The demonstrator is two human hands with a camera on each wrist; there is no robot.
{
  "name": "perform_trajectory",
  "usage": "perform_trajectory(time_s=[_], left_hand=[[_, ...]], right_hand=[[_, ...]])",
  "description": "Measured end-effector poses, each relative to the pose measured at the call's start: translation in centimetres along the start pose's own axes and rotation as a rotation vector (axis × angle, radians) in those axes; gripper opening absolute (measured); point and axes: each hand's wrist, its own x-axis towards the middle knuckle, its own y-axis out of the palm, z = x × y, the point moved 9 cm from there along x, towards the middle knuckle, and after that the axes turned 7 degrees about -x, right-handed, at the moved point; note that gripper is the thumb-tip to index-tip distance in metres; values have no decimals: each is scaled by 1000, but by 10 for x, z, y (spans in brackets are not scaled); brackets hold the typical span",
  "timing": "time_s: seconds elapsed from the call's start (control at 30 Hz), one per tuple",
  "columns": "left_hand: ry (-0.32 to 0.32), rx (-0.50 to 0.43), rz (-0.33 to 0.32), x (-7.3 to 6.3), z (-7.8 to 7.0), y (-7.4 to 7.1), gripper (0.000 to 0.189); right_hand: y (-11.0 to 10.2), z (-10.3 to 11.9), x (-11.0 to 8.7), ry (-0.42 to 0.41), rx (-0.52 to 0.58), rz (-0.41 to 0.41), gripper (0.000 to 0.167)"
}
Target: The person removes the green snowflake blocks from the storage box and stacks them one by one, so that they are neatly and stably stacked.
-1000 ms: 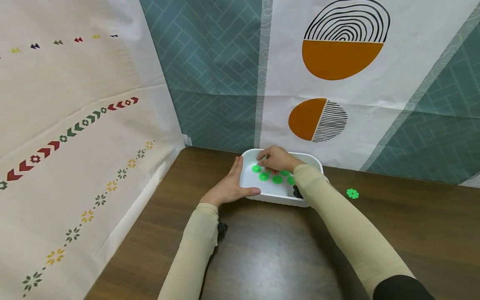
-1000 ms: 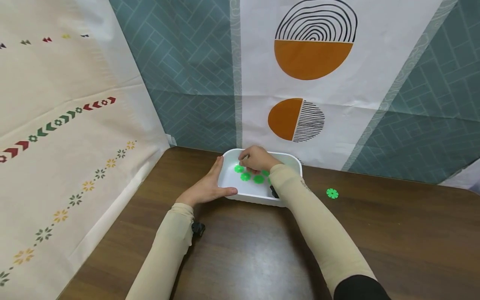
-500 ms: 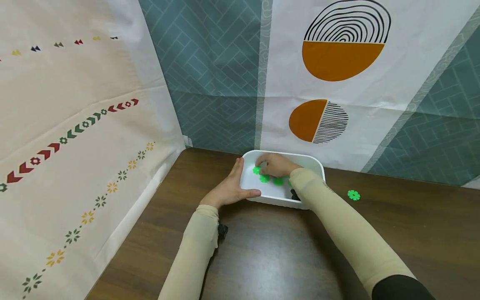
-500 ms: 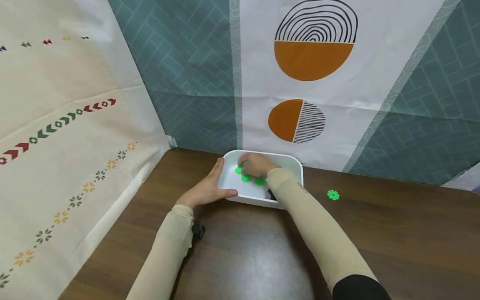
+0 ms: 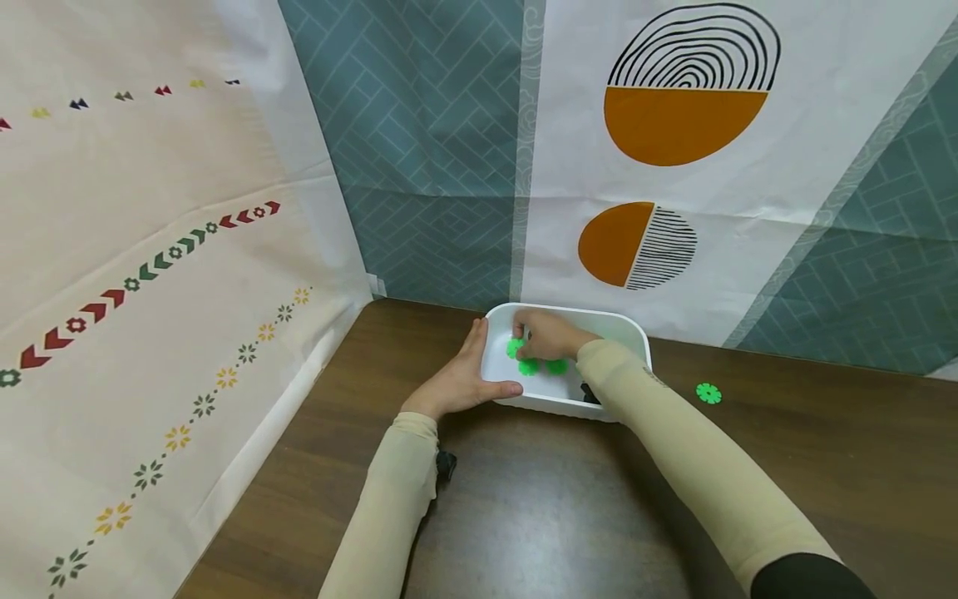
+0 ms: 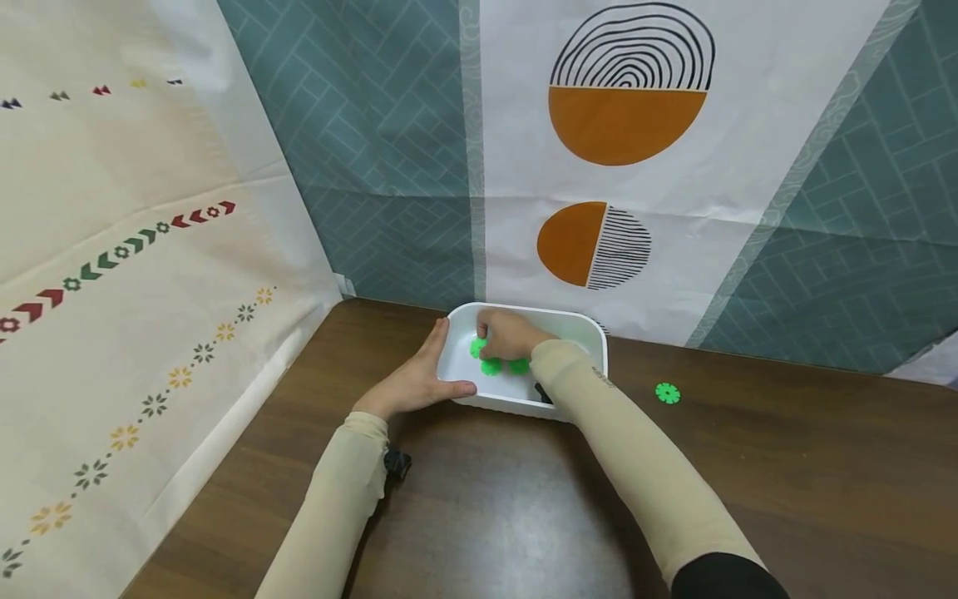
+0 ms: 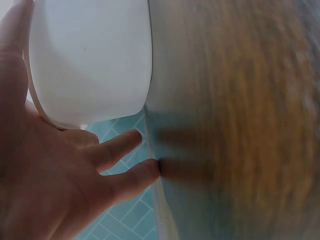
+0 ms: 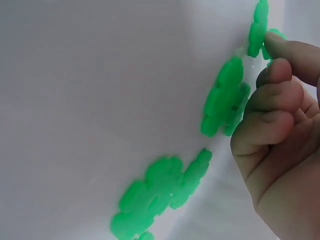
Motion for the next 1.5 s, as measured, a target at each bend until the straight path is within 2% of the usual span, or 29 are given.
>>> perform_trajectory(time_s=[0.3,0.53,0.73,1.1,1.3,1.5], left_hand=[[-15,9,16,0,2,3,125],[-25,24,4,0,2,0,124],[-32,18,3,-1,1,0,124],[-36,17,5,0,3,1,125],[-24,15,-2,1,2,0,125],[-11,22,1,2,3,0,126]], right_hand=[[-1,-1,-7,-24,181,42,11],[-22,0,-15,1,293,-2,8],[-39,2,-30,-17,358,-24,9],[-74,4,-66,-40,395,-119,30],[-90,3,-84,-28,506,-180,23],[-99,-1,-101,-28,533,-236,20]])
